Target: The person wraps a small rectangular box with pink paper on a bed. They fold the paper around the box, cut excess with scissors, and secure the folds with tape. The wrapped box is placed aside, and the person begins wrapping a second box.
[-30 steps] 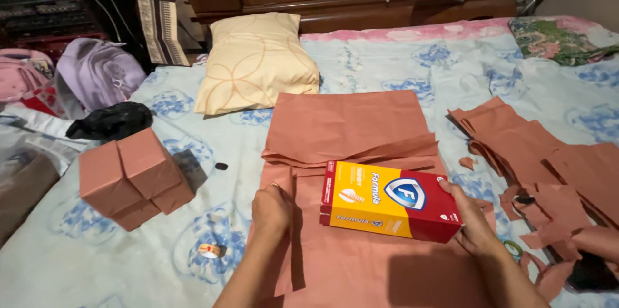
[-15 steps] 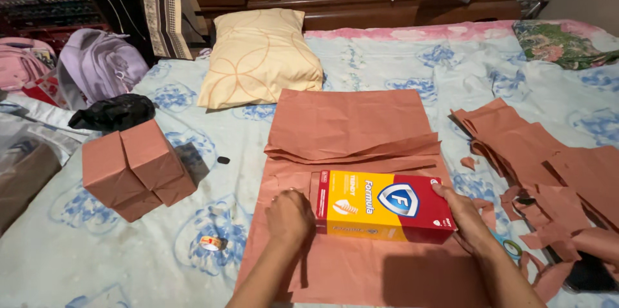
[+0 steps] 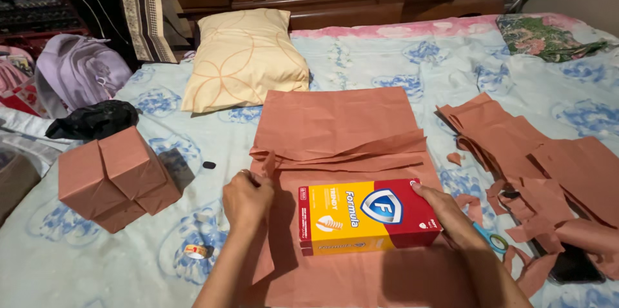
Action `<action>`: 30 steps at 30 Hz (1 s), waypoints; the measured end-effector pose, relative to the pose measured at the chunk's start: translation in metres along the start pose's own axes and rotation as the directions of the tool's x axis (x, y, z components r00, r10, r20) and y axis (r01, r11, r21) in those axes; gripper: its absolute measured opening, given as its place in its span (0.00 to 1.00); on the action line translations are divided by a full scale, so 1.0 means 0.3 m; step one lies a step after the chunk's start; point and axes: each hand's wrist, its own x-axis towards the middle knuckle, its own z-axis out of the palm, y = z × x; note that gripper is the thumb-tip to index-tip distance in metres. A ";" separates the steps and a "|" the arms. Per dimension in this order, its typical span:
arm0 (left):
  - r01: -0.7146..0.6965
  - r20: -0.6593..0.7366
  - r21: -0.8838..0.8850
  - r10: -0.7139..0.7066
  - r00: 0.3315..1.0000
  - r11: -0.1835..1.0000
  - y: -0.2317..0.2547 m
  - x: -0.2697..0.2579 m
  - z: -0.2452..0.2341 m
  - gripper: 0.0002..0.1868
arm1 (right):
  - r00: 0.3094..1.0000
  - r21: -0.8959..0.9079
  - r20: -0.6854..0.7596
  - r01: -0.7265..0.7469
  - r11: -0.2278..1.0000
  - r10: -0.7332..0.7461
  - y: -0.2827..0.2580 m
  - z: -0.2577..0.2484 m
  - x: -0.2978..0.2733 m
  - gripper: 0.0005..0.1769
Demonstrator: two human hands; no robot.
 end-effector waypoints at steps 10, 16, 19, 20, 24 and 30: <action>0.124 0.044 0.062 -0.126 0.991 0.990 -0.050 0.089 -0.058 0.12 | 0.999 -0.097 -0.041 -0.029 0.995 0.025 -0.026 0.011 -0.033 0.28; 0.020 0.082 -0.022 -0.018 0.996 1.000 -0.095 0.063 -0.018 0.14 | 0.999 -0.060 -0.042 -0.006 0.998 0.004 -0.008 -0.001 -0.010 0.27; -0.034 0.143 -0.066 0.043 0.989 0.997 -0.096 0.033 0.028 0.16 | 0.999 0.055 -0.018 0.046 0.997 -0.045 0.035 -0.031 0.032 0.24; -0.031 0.159 -0.058 0.040 0.986 0.998 -0.093 0.018 0.045 0.17 | 0.998 0.104 -0.006 0.067 0.992 -0.067 0.051 -0.042 0.044 0.23; -0.025 0.247 -0.199 0.075 0.966 0.980 -0.090 -0.059 0.099 0.18 | 0.998 0.096 -0.003 0.065 0.993 -0.065 0.098 -0.093 0.074 0.19; 0.094 0.080 -0.368 -0.069 0.994 0.925 -0.045 -0.229 0.173 0.23 | 0.961 -0.329 0.248 -0.036 0.944 0.123 0.069 -0.154 0.025 0.28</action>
